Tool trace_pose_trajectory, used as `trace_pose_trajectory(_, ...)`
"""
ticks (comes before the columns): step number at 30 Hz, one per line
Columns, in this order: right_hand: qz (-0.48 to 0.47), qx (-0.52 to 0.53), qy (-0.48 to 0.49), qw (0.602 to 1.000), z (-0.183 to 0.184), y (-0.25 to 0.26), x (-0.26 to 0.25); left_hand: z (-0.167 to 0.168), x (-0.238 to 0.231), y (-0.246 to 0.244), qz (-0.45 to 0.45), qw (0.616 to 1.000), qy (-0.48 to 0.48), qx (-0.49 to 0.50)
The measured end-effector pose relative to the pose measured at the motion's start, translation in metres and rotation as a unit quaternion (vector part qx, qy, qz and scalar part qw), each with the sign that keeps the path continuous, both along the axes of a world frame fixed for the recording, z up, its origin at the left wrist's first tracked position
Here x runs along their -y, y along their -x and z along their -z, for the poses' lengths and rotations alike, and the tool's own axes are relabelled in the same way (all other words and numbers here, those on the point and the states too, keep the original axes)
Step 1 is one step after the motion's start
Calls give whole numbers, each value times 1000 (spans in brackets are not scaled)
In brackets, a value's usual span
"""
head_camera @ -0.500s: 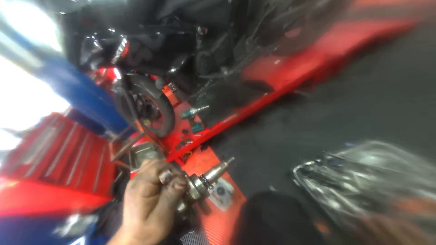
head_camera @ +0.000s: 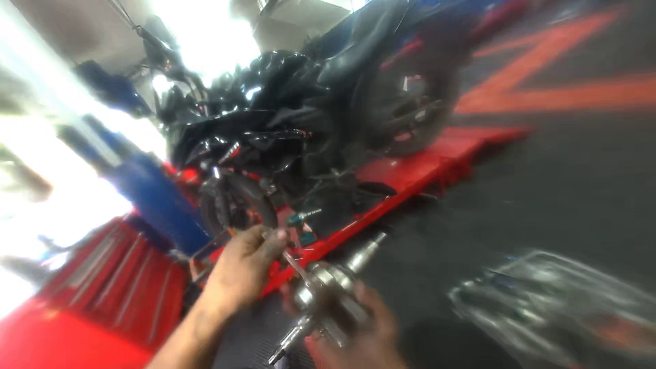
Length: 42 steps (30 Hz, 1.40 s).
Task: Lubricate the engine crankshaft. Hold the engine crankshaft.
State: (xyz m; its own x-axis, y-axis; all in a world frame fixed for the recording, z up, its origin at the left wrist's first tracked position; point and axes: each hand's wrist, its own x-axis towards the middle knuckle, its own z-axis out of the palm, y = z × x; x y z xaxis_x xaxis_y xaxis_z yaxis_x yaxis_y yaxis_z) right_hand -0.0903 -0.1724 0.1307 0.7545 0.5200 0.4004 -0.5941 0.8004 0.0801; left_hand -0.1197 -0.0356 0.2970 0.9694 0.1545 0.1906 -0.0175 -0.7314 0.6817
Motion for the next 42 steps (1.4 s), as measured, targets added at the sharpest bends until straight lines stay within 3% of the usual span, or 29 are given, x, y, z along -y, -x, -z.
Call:
trace_pose_trajectory(3, -12, -6, -29, 999, 10, 1, -7, 23, -20, -10, 21, 988, 112, -107)
trace_pose_trajectory(6, -17, -8, -31, 999, 22, 5, -12, 36, -27, -10, 23, 980, 167, -105)
trace_pose_trajectory(7, -14, -24, -15, 1000, 24, 6, -12, 35, -26, -6, 15, 991, 116, -69)
trace_pose_trajectory(9, 4, -66, 43, 997, 29, 6, -15, 30, -21, 6, 11, 994, -107, 25)
trace_pose_trajectory(10, 11, -82, 72, 994, 33, 5, -17, 30, -15, 13, 30, 969, -233, 77)
trace_pose_trajectory(12, 16, -103, 105, 989, 40, 2, -21, 41, 4, 23, 98, 879, -427, 186)
trace_pose_trajectory(14, 25, -113, 118, 986, 45, -1, -22, 58, 21, 28, 144, 800, -534, 233)
trace_pose_trajectory(15, 28, -116, 127, 985, 49, -2, -22, 66, 24, 28, 155, 784, -551, 241)
trace_pose_trajectory(16, 26, -118, 133, 984, 54, -3, -22, 71, 22, 25, 154, 787, -547, 241)
trace_pose_trajectory(18, 11, -114, 126, 985, 66, -6, -20, 70, 4, 13, 110, 851, -476, 192)
trace_pose_trajectory(20, -1, -91, 94, 991, 71, -9, -17, 61, -22, -5, 47, 949, -307, 47)
trace_pose_trajectory(21, -8, -73, 68, 995, 72, -11, -16, 59, -35, -15, 31, 981, -188, -27)
trace_pose_trajectory(23, -23, -34, 22, 999, 71, -14, -14, 67, -51, -26, 37, 993, 44, -101)
trace_pose_trajectory(25, -29, -21, -1, 999, 68, -17, -10, 77, -52, -25, 46, 982, 152, -98)
trace_pose_trajectory(27, -10, -32, 17, 999, 65, -17, -7, 78, -47, -19, 46, 989, 127, -65)
trace_pose_trajectory(31, 13, -61, 66, 996, 67, -19, -9, 65, -30, -11, 36, 996, -81, -6)
trace_pose_trajectory(34, -11, -75, 61, 995, 71, -20, -9, 63, -21, -15, 22, 989, -146, -3)
trace_pose_trajectory(37, -11, -69, 64, 995, 73, -24, -6, 61, -22, -25, 10, 992, -119, -50)
trace_pose_trajectory(42, -7, -42, 47, 998, 71, -28, 5, 71, -33, -39, 32, 990, 81, -113)
